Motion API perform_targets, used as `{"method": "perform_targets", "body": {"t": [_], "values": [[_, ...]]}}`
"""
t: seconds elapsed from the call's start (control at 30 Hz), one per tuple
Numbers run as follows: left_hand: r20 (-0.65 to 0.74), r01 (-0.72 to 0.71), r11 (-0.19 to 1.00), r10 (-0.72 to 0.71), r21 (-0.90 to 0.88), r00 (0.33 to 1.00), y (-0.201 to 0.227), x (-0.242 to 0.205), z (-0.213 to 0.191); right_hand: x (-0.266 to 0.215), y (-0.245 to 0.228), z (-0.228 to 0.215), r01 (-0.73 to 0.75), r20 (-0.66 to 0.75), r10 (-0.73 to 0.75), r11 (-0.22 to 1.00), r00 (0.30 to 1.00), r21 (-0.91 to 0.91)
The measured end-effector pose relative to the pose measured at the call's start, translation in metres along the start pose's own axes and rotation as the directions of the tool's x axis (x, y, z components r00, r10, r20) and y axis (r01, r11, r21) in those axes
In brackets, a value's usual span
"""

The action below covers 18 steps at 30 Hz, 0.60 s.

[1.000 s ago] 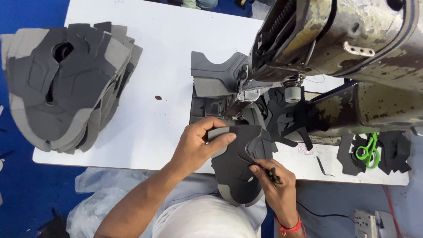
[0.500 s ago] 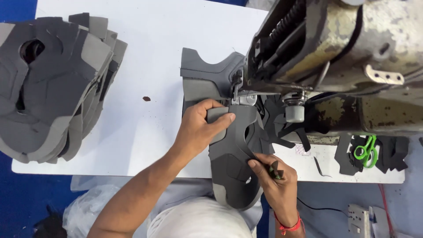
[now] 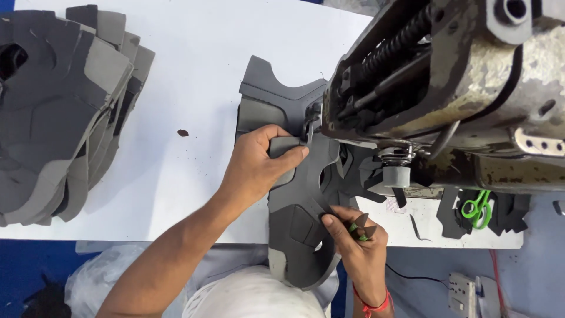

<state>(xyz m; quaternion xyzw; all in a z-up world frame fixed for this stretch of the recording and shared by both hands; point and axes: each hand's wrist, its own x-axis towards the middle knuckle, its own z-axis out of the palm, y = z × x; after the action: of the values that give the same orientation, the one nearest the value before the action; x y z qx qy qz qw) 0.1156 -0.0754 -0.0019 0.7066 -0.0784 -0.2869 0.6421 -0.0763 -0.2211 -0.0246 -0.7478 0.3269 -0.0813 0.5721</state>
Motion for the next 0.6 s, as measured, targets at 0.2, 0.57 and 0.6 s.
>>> {"method": "perform_targets", "body": {"t": [0.2, 0.57, 0.6], "values": [[0.037, 0.025, 0.999, -0.026, 0.035, 0.999, 0.006, -0.001, -0.002, 0.003, -0.007, 0.002, -0.087, 0.002, 0.087, 0.995, 0.996, 0.041], [0.090, -0.041, 0.978, 0.022, 0.206, 0.996, 0.009, -0.043, -0.009, 0.013, -0.021, -0.003, -0.090, 0.016, 0.089, 0.994, 0.996, 0.066], [0.112, -0.062, 0.989, 0.048, 0.131, 0.993, 0.012, -0.046, -0.009, 0.014, -0.023, -0.003, -0.081, 0.023, 0.079, 0.994, 0.997, 0.072]]}}
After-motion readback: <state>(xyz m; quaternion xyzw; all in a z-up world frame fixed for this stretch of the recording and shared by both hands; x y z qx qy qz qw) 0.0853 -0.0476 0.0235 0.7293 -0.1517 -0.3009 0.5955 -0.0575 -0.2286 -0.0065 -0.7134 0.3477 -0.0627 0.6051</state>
